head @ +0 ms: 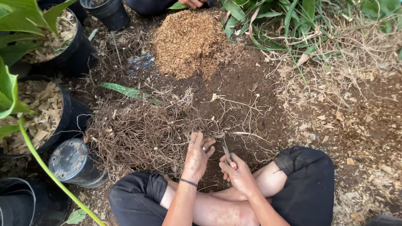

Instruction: The person trims roots from plant cuttings using a small tool, handles several root clumps, and gathers the trimmed material on the ground while sitting among potted plants.

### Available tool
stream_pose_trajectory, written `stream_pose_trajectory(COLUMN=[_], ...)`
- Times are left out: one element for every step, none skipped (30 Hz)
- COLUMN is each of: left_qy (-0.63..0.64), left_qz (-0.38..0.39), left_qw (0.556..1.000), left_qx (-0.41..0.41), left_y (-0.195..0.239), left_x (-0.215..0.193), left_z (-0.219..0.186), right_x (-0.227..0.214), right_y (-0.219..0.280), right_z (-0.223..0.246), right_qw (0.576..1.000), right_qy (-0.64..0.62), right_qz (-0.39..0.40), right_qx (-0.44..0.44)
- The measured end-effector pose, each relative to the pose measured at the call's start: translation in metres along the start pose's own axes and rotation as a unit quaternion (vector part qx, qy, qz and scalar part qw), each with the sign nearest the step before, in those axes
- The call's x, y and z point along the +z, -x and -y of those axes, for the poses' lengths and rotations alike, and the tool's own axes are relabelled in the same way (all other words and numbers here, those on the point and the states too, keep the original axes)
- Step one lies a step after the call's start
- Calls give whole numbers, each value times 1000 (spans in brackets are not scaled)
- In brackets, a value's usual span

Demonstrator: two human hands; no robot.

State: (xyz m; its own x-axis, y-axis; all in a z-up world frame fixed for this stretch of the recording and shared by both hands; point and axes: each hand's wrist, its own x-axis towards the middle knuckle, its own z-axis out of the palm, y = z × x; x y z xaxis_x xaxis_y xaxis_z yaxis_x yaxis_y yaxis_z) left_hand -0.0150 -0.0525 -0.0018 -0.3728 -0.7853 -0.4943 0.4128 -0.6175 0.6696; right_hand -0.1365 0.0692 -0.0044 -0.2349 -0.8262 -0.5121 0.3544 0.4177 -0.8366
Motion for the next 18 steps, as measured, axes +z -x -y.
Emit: stream_pose_trajectory(left_qy=[-16, -19, -27, -34, -35, -40, -44, -44, -77, -110, -110, -123, -136, -137, -135, -132, -132, -165], left_qz=[-5, -3, -1, -1, -1, 5, 10, 12, 0, -12, -11, -8, -5, -2, 7, 15, 17, 42], left_qw=[1000, 1000, 1000, 999, 999, 999, 999, 999, 997, 994, 994, 992, 991, 990, 991, 991, 991, 984], left_qx=[6, 4, 3, 1, -1, -2, -4, -2, -1, 1, 2, 9, 16, 18, 21, 25, 29, 45], left_y=[0, -2, -2, 0, 2, 1, 1, 2, 4, 6, 8, 8, 7, 7, 7, 6, 4, 3], left_x=[-1, 0, 0, -1, -2, 0, 1, 1, 2, 2, 1, 2, 1, -2, -5, -8, -11, -14], left_z=[1, 2, 2, 4, 6, 6, 5, 5, 4, 5, 6, 6, 7, 9, 11, 13, 15, 17], right_x=[0, -1, 0, 0, 0, 0, 0, 0, -1, -1, 0, 0, 0, 1, 0, 0, -1, -1], right_y=[0, -2, -3, -2, 0, -1, 0, 0, 2, 4, 5, 5, 6, 7, 7, 8, 8, 9], right_z=[-1, 0, -1, -2, -4, -3, -2, -1, 0, 1, 2, 4, 4, 4, 4, 5, 5, 5], right_qw=[1000, 1000, 1000, 999, 1000, 999, 999, 999, 999, 998, 998, 997, 995, 995, 995, 995, 995, 995], right_qy=[0, -3, 11, 27, 25, 33, 40, 40, 52, 63, 63, 79, 94, 94, 93, 93, 94, 93], right_qz=[6, 3, 10, 19, 18, 18, 18, 17, 12, 8, 7, -1, -10, -11, -7, -1, -1, -5], right_qx=[4, 4, 0, -2, -1, 4, 9, 7, 12, 17, 15, 22, 29, 26, 24, 20, 17, 24])
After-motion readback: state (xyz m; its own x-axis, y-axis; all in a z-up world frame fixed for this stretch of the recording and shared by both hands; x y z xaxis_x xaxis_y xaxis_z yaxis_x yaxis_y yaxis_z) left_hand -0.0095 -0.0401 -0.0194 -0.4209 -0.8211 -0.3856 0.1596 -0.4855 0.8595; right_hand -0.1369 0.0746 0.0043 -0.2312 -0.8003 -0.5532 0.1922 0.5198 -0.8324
